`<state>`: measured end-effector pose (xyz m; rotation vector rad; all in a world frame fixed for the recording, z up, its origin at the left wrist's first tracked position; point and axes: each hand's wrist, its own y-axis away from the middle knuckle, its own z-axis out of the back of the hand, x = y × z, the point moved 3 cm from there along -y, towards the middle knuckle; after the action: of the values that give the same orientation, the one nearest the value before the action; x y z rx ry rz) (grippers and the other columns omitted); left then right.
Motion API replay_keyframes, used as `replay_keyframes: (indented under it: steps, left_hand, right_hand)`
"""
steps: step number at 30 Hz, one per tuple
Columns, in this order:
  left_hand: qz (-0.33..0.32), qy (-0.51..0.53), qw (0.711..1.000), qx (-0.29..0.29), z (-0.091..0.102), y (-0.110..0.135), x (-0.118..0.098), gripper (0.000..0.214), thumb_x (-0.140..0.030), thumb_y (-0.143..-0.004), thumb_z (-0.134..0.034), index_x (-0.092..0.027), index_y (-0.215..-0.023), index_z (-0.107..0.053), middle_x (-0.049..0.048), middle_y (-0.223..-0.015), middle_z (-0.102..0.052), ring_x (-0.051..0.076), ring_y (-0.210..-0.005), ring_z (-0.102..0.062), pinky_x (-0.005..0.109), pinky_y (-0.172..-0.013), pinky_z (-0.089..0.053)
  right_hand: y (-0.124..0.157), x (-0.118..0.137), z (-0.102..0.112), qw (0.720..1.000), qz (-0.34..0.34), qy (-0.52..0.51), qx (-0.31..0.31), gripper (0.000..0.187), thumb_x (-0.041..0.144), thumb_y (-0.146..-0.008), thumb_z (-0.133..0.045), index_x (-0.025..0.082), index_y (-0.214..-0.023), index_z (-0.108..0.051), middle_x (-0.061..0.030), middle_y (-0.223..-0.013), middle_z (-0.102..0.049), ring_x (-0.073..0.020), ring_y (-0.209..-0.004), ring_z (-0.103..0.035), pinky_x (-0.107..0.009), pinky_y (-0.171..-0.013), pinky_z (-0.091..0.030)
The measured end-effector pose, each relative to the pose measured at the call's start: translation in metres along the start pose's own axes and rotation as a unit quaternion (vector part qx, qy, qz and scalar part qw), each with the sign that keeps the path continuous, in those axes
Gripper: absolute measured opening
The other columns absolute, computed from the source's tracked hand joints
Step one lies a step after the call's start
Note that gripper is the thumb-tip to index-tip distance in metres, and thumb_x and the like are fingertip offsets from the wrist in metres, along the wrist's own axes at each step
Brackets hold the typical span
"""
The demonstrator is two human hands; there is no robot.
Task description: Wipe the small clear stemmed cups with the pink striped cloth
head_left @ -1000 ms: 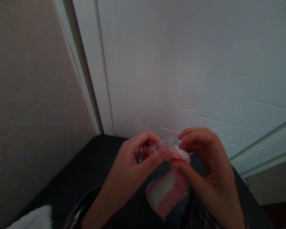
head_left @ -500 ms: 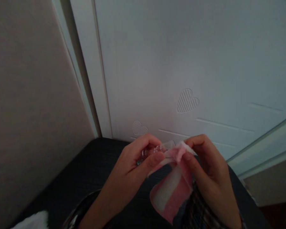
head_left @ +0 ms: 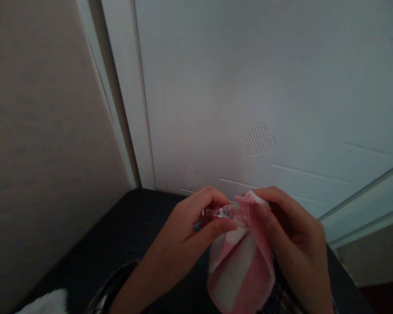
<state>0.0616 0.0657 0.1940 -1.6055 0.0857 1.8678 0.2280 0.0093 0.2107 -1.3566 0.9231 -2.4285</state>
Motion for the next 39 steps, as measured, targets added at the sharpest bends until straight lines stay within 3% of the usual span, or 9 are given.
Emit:
replay_keyframes:
  steps: [8,15,21,25,31,36,39]
  left_hand:
    - [-0.012,-0.037,0.999,-0.020,0.002,0.000,0.001,0.020,-0.039,-0.096,-0.063,-0.020,-0.089,-0.065,-0.0027,-0.077,-0.060,0.015,-0.070,-0.054,0.026,-0.063,-0.040]
    - [-0.026,-0.059,0.998,-0.016,0.003,0.002,0.000,0.013,-0.033,-0.095,-0.064,-0.022,-0.088,-0.065,-0.0046,-0.077,-0.060,0.013,-0.069,-0.054,0.024,-0.062,-0.039]
    - [-0.026,-0.062,0.998,0.005,0.005,0.005,0.002,0.003,-0.028,-0.094,-0.065,-0.025,-0.095,-0.066,-0.0055,-0.081,-0.061,0.013,-0.074,-0.058,0.024,-0.066,-0.042]
    - [-0.012,-0.028,1.000,0.002,0.004,0.009,0.004,0.015,-0.026,-0.095,-0.066,-0.029,-0.107,-0.059,-0.0067,-0.085,-0.060,0.012,-0.076,-0.059,0.022,-0.066,-0.044]
    - [-0.054,-0.011,0.998,0.019,0.003,0.012,0.004,0.016,-0.029,-0.096,-0.065,-0.030,-0.108,-0.056,-0.0079,-0.081,-0.055,0.010,-0.067,-0.051,0.020,-0.058,-0.040]
    - [-0.058,0.007,0.998,0.014,0.000,0.014,0.005,0.017,-0.042,-0.106,-0.042,-0.033,-0.111,-0.055,-0.0067,-0.082,-0.056,0.010,-0.068,-0.053,0.020,-0.059,-0.041]
    - [-0.062,-0.033,0.998,-0.001,0.000,0.015,0.005,0.010,-0.035,-0.105,-0.049,-0.035,-0.114,-0.053,-0.0064,-0.087,-0.056,0.010,-0.072,-0.056,0.019,-0.061,-0.044]
  right_hand:
    - [-0.001,-0.002,0.004,0.999,-0.004,-0.015,0.044,0.029,0.025,-0.104,-0.049,0.033,-0.110,-0.076,0.0039,-0.099,-0.079,-0.0124,-0.082,-0.072,-0.021,-0.069,-0.054]
    - [-0.003,-0.007,0.001,0.993,-0.057,-0.083,0.067,0.022,0.020,-0.098,-0.059,0.031,-0.106,-0.076,0.0046,-0.100,-0.079,-0.0113,-0.091,-0.073,-0.016,-0.077,-0.055]
    - [-0.001,-0.008,0.001,0.986,-0.081,-0.127,0.072,0.008,0.022,-0.091,-0.070,0.028,-0.093,-0.074,0.0037,-0.090,-0.078,-0.0120,-0.082,-0.074,-0.018,-0.073,-0.056]
    - [-0.002,-0.006,-0.001,0.985,-0.089,-0.120,0.088,0.008,0.019,-0.088,-0.072,0.027,-0.089,-0.073,0.0048,-0.081,-0.076,-0.0117,-0.075,-0.072,-0.018,-0.064,-0.052]
    - [0.002,0.000,0.000,0.989,-0.069,-0.104,0.077,0.014,0.016,-0.088,-0.072,0.030,-0.086,-0.072,0.0104,-0.077,-0.073,-0.0066,-0.073,-0.068,-0.014,-0.067,-0.050]
    - [0.002,-0.001,0.001,0.989,-0.069,-0.117,0.052,0.015,0.017,-0.088,-0.073,0.032,-0.088,-0.072,0.0115,-0.080,-0.074,-0.0057,-0.076,-0.069,-0.013,-0.070,-0.050]
    - [0.000,-0.002,-0.001,0.989,-0.072,-0.118,0.051,0.013,0.020,-0.089,-0.073,0.033,-0.089,-0.073,0.0115,-0.081,-0.074,-0.0055,-0.076,-0.069,-0.012,-0.070,-0.050]
